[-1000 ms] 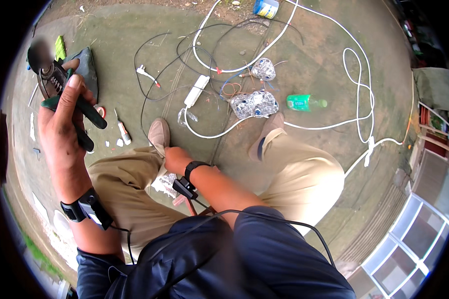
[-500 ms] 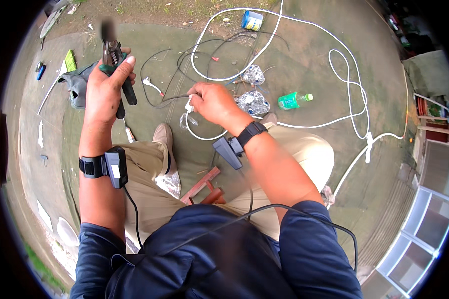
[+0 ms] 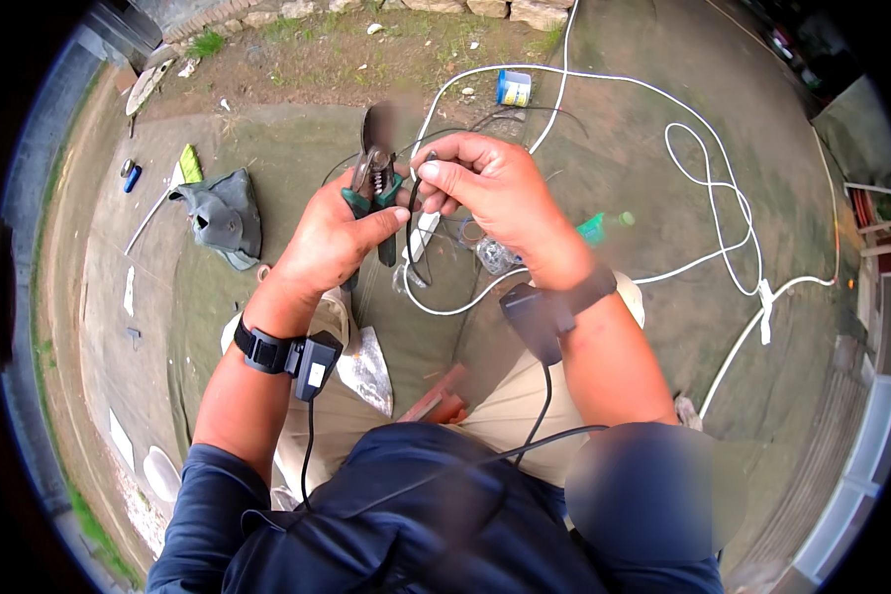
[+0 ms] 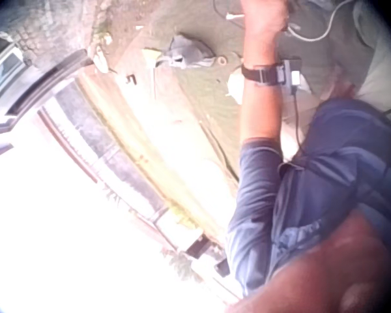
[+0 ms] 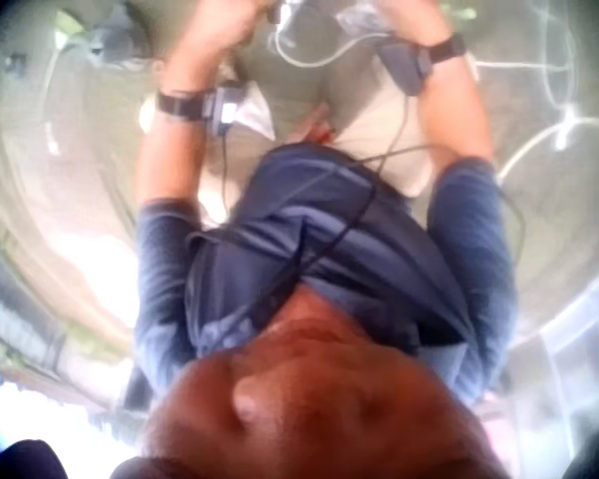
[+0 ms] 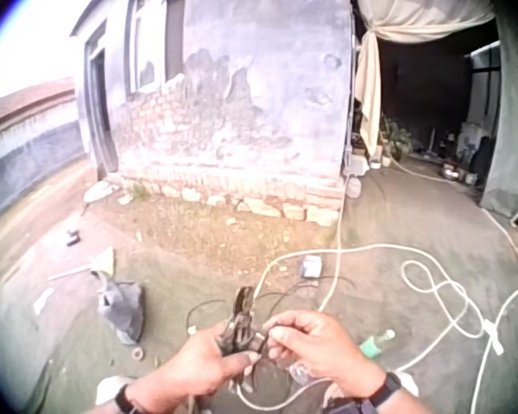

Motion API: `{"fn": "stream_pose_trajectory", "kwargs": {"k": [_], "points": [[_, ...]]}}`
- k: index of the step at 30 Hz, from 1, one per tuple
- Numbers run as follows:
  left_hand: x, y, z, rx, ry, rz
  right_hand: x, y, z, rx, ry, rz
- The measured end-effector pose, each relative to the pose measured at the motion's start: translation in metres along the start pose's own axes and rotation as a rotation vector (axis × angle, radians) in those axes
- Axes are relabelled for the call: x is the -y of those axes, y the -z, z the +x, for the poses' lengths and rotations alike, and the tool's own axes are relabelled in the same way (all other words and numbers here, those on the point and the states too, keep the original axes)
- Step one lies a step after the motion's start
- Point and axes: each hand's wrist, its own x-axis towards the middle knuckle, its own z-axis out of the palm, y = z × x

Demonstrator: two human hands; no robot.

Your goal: The person sits on the ground and repairs electrical wires using pliers, a screwdriver, and electrical tape. They strip wire insulation, twist exposed conductors together, and wrap the connections with tape.

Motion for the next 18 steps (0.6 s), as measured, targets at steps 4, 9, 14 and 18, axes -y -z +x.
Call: {"fn": "stream_pose_trajectory", "kwargs": {"k": [4, 9, 14, 18], "points": [[0.015, 0.014, 0.015, 0.111, 0.068, -0.072, -0.008, 0.001, 0.028, -0.001, 0.004, 0.082], [0.029, 0.032, 0.037, 0.004, 0.089, -0.063, -0.027, -0.003, 0.066, 0.014, -0.003, 0.076], [0.021, 0.063, 0.053, -0.193, 0.051, -0.284, -0.084, -0.004, 0.062, 0.314, -0.182, -0.171], [0.026, 0.081, 0.057, -0.377, 0.006, -0.482, -0.095, -0.013, 0.063, 0.418, -0.273, -0.303]]}}
